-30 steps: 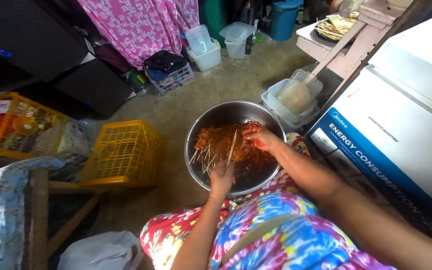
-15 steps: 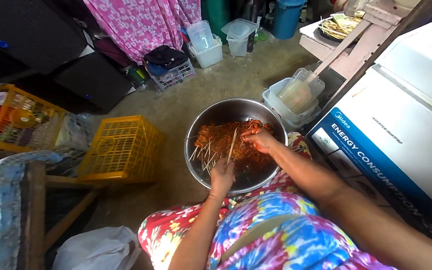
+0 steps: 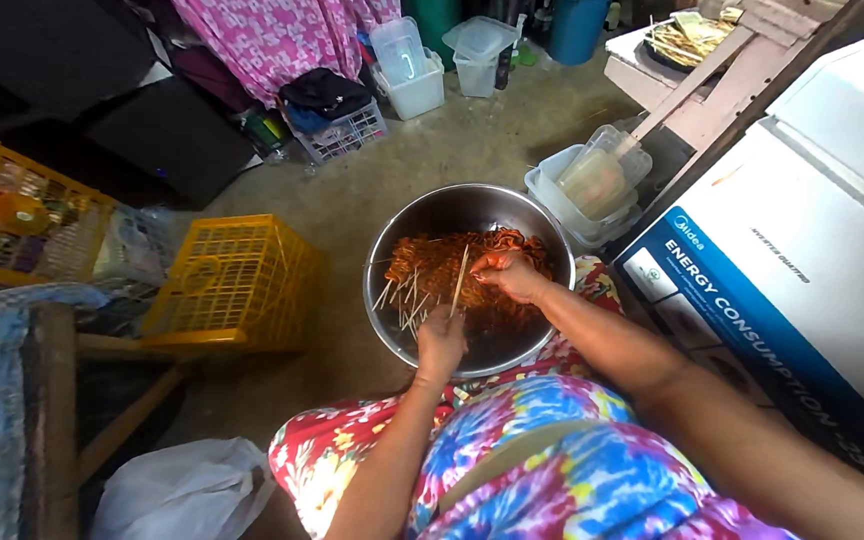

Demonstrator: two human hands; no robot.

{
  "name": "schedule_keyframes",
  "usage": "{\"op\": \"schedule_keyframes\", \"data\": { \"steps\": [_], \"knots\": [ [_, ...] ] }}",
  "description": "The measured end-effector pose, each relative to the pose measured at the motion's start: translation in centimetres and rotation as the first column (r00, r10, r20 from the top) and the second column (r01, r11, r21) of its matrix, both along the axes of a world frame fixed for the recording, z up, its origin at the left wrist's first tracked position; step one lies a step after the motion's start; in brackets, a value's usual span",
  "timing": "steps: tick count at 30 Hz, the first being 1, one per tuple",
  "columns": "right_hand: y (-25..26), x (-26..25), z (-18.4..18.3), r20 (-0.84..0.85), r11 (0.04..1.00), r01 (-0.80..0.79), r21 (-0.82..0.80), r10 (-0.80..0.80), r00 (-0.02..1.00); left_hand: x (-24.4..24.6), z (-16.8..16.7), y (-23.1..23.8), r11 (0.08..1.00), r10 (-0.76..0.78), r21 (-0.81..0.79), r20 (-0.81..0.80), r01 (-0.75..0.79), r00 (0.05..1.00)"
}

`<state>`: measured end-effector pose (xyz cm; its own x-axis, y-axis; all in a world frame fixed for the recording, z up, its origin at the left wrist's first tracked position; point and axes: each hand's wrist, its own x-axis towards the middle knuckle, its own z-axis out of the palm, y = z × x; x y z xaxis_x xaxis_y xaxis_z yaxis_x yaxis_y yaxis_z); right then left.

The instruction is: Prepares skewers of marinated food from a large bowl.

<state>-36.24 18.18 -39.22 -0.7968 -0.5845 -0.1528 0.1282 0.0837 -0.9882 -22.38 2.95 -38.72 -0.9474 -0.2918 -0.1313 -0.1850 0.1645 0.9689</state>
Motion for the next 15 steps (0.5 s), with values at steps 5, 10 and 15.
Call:
{"op": "schedule_keyframes", "data": {
  "steps": [5, 10, 15],
  "knots": [
    [-0.4, 0.3, 0.5, 0.024, 0.998, 0.057, 0.022, -0.057, 0.998, -0.1, 0.3, 0.1, 0.997, 0.069, -0.024, 0.033, -0.068, 0.997],
    [-1.1, -0.7, -1.4, -0.123, 0.820, -0.153, 0.551, 0.262, 0.957, -0.3, 0.1, 0.0, 0.987, 0.162, -0.027, 0.025, -0.161, 0.987],
    [-3.3, 0.4, -2.6, -0.066, 0.436, -0.338, 0.834, 0.686, 0.724, -0.2, 0.3, 0.1, 0.986, 0.165, 0.006, 0.013, -0.165, 0.986]
  ]
}}
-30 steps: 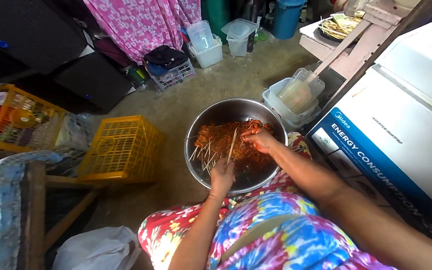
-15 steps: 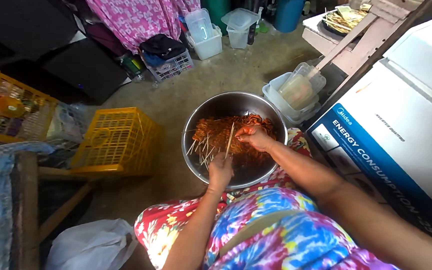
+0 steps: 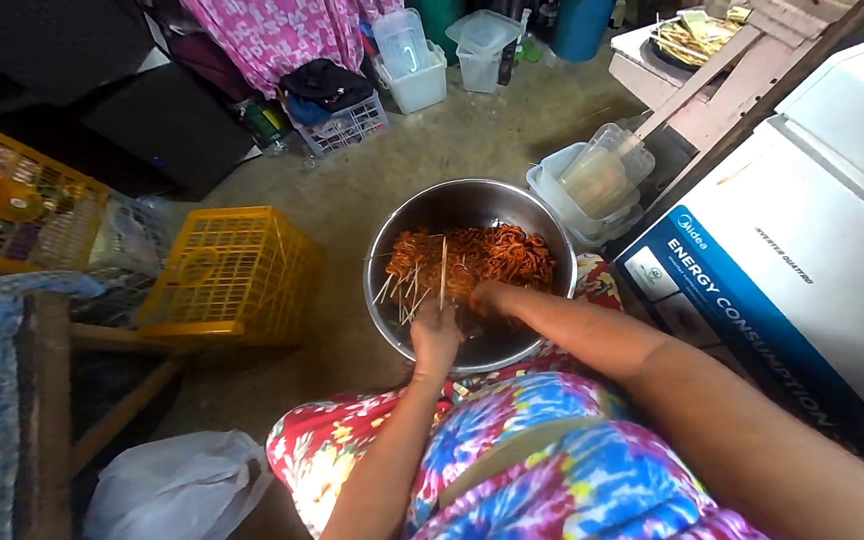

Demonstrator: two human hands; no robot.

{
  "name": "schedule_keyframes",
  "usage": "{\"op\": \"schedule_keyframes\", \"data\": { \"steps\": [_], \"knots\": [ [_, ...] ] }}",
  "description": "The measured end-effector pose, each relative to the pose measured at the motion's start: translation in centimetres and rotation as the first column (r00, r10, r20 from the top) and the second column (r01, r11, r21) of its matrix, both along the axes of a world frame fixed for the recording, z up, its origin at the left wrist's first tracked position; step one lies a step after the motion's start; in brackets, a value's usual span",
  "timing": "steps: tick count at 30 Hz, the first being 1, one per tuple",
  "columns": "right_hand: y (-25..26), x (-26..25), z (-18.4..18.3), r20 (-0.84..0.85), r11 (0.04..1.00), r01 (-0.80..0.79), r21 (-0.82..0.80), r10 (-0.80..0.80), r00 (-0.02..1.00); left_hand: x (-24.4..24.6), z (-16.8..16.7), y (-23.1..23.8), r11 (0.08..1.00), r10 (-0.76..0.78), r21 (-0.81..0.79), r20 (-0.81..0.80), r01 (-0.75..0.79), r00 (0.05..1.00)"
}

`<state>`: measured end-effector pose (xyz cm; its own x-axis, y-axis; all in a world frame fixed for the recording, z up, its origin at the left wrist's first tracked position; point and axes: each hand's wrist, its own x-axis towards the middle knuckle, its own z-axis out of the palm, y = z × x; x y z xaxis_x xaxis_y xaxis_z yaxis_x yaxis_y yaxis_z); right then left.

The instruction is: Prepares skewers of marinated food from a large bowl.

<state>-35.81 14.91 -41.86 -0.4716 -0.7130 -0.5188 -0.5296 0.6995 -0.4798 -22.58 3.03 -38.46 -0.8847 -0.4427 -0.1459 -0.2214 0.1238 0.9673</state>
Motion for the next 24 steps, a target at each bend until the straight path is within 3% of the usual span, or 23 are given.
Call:
{"op": "schedule_keyframes", "data": {
  "steps": [4, 10, 12, 14, 16, 18, 20, 24],
  "knots": [
    [-1.2, 1.1, 0.4, -0.009, 0.975, -0.173, 0.141, 0.176, 0.984, 0.0, 0.0, 0.0, 1.000, -0.025, -0.001, -0.001, 0.025, 1.000],
    [-1.0, 2.3, 1.9, 0.031, 0.942, -0.208, 0.264, 0.207, 0.978, 0.0, 0.1, -0.1, 0.999, -0.024, 0.029, 0.006, 0.024, 1.000],
    [0.1, 1.5, 2.6, 0.048, 0.986, -0.117, 0.118, 0.112, 0.993, 0.1, 0.0, -0.2, 0.999, -0.025, 0.032, -0.003, 0.025, 1.000],
    [1.7, 0.1, 2.8, 0.088, 0.990, 0.080, -0.115, -0.070, 0.994, 0.0, 0.0, -0.3, 0.998, -0.023, 0.049, -0.025, 0.024, 0.999],
    [3.1, -0.9, 3.1, 0.213, 0.894, 0.326, -0.307, -0.270, 0.939, 0.0, -0.2, -0.4, 0.997, -0.011, 0.078, -0.051, 0.015, 0.999],
    [4.0, -1.5, 2.5, 0.439, 0.668, 0.569, -0.479, -0.378, 0.815, 0.1, -0.3, -0.3, 0.996, -0.003, 0.091, -0.082, 0.011, 0.997],
    [4.2, -1.9, 2.7, 0.639, 0.473, 0.720, -0.508, -0.354, 0.683, 0.2, -0.3, -0.3, 0.996, -0.005, 0.090, -0.110, 0.015, 0.994],
    [4.1, -1.9, 3.7, 0.784, 0.307, 0.847, -0.433, -0.335, 0.522, 0.5, -0.1, -0.2, 0.991, -0.021, 0.124, -0.163, 0.042, 0.986]
  ]
}}
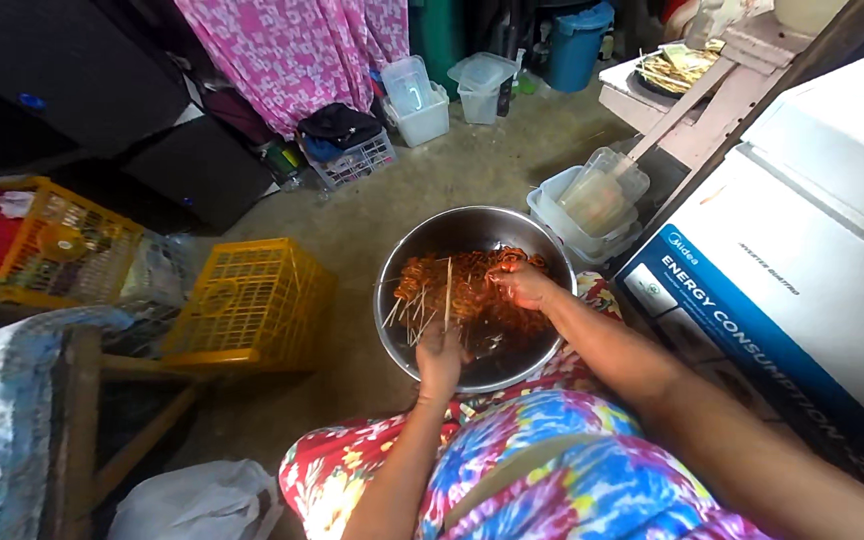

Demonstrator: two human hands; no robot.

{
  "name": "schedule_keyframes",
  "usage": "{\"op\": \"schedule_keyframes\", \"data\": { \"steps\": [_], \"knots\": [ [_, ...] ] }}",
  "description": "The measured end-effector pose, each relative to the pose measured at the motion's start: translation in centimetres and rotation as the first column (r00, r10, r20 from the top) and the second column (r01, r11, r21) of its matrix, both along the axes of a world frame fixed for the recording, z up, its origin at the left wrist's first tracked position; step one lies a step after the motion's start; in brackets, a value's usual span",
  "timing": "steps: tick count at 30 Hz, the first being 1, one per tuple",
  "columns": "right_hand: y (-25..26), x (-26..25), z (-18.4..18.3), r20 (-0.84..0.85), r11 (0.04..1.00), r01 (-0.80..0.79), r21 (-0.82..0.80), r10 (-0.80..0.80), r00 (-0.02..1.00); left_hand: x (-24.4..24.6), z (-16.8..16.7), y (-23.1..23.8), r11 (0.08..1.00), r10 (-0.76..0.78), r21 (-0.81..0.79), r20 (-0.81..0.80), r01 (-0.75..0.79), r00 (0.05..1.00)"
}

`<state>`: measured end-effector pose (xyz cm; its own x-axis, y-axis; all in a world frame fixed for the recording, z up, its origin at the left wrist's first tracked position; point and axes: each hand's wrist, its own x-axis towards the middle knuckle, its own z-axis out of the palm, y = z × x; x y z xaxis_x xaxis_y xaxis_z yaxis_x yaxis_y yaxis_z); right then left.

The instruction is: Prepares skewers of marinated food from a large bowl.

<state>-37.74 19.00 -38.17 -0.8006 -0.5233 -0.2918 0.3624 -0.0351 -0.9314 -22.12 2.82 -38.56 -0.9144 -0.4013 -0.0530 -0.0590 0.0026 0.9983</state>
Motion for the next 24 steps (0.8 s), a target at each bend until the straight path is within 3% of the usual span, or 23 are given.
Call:
{"op": "schedule_keyframes", "data": {
  "steps": [5, 8, 15, 20, 22, 24],
  "knots": [
    [0.2, -0.1, 0.1, 0.103, 0.983, 0.130, -0.130, -0.117, 0.988, 0.2, -0.3, 0.0, 0.994, -0.113, -0.006, -0.047, 0.113, 0.993],
    [0.3, -0.2, 0.6, 0.134, 0.958, 0.198, -0.210, -0.172, 0.976, 0.2, -0.3, -0.1, 0.997, -0.083, 0.004, -0.042, 0.083, 0.996],
    [0.6, -1.4, 9.4, -0.145, 0.935, 0.101, -0.339, -0.159, 0.977, 0.0, -0.4, 0.1, 0.999, 0.032, 0.035, -0.051, -0.030, 0.998],
    [-0.4, -2.0, 12.9, -0.200, 0.893, 0.023, -0.450, -0.126, 0.972, 0.1, -0.2, -0.1, 0.999, 0.054, -0.002, -0.041, -0.055, 0.998],
    [0.0, -2.0, 12.3, -0.251, 0.913, 0.006, -0.408, -0.119, 0.961, 0.1, -0.2, 0.0, 0.998, 0.064, 0.010, -0.048, -0.063, 0.997],
    [1.1, -2.1, 10.9, -0.381, 0.986, 0.007, -0.166, -0.071, 0.922, 0.0, -0.2, 0.0, 0.998, 0.068, 0.022, -0.051, -0.067, 0.996]
  ]
}}
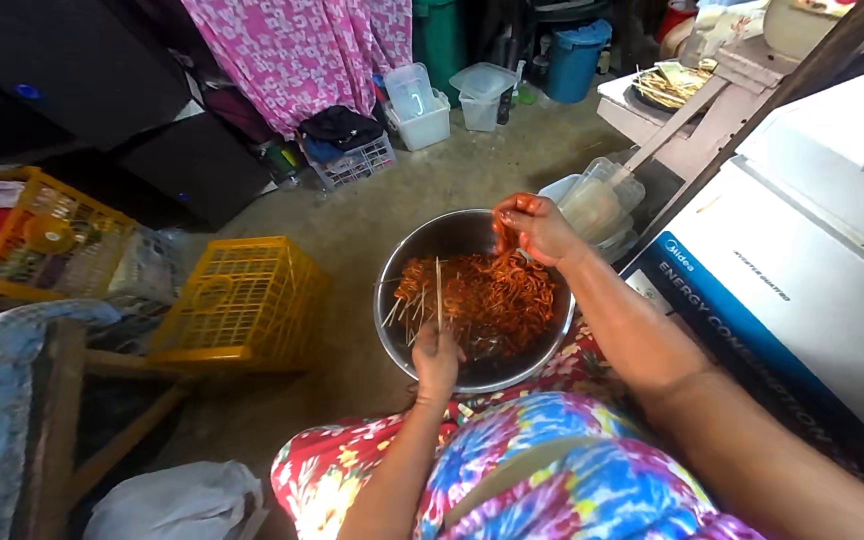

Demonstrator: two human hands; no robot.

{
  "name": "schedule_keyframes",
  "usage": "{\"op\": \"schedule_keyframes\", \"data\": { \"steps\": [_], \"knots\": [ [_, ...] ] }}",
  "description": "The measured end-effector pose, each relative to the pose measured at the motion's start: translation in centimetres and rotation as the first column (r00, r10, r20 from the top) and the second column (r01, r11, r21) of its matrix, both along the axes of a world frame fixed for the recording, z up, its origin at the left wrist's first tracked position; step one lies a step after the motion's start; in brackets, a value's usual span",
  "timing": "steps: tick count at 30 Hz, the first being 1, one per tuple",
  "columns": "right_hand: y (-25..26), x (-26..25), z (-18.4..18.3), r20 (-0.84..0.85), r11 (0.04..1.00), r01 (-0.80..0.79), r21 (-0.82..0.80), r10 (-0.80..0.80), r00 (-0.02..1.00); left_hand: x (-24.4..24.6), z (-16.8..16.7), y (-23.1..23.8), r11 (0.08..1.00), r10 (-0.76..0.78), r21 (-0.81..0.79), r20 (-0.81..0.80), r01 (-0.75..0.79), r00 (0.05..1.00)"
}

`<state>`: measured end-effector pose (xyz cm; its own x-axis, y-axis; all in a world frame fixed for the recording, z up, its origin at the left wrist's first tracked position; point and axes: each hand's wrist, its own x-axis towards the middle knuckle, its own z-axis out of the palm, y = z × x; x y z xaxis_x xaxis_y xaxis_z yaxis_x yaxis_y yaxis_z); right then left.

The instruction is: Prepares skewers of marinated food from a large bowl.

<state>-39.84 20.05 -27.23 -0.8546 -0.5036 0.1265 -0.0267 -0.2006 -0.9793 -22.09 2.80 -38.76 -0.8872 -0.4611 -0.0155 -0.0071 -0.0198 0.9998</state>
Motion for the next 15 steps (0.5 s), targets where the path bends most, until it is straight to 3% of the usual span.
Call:
{"op": "schedule_keyframes", "data": {
  "steps": [1, 3, 5, 7, 15],
  "knots": [
    [0.8, -0.1, -0.8, -0.071, 0.971, 0.019, 0.238, -0.002, 0.997, 0.0, 0.0, 0.0, 1.000, 0.000, 0.005, 0.003, 0.000, 1.000],
    [2.0, -0.5, -3.1, -0.147, 0.692, 0.040, 0.721, 0.097, 0.984, 0.0, 0.0, 0.0, 1.000, -0.003, 0.011, 0.009, 0.003, 1.000],
    [2.5, -0.7, -6.1, -0.136, 0.412, 0.054, 0.910, 0.173, 0.976, -0.1, 0.0, 0.0, 1.000, -0.009, 0.010, 0.006, 0.009, 1.000],
    [2.3, -0.3, -7.4, -0.077, 0.262, 0.029, 0.965, 0.176, 0.981, -0.1, 0.0, 0.1, 1.000, -0.011, 0.013, 0.002, 0.011, 1.000],
    [-2.8, -0.2, -9.6, -0.145, 0.248, 0.090, 0.965, 0.212, 0.966, -0.1, 0.0, 0.0, 0.999, -0.020, 0.031, 0.015, 0.020, 1.000]
  ]
}}
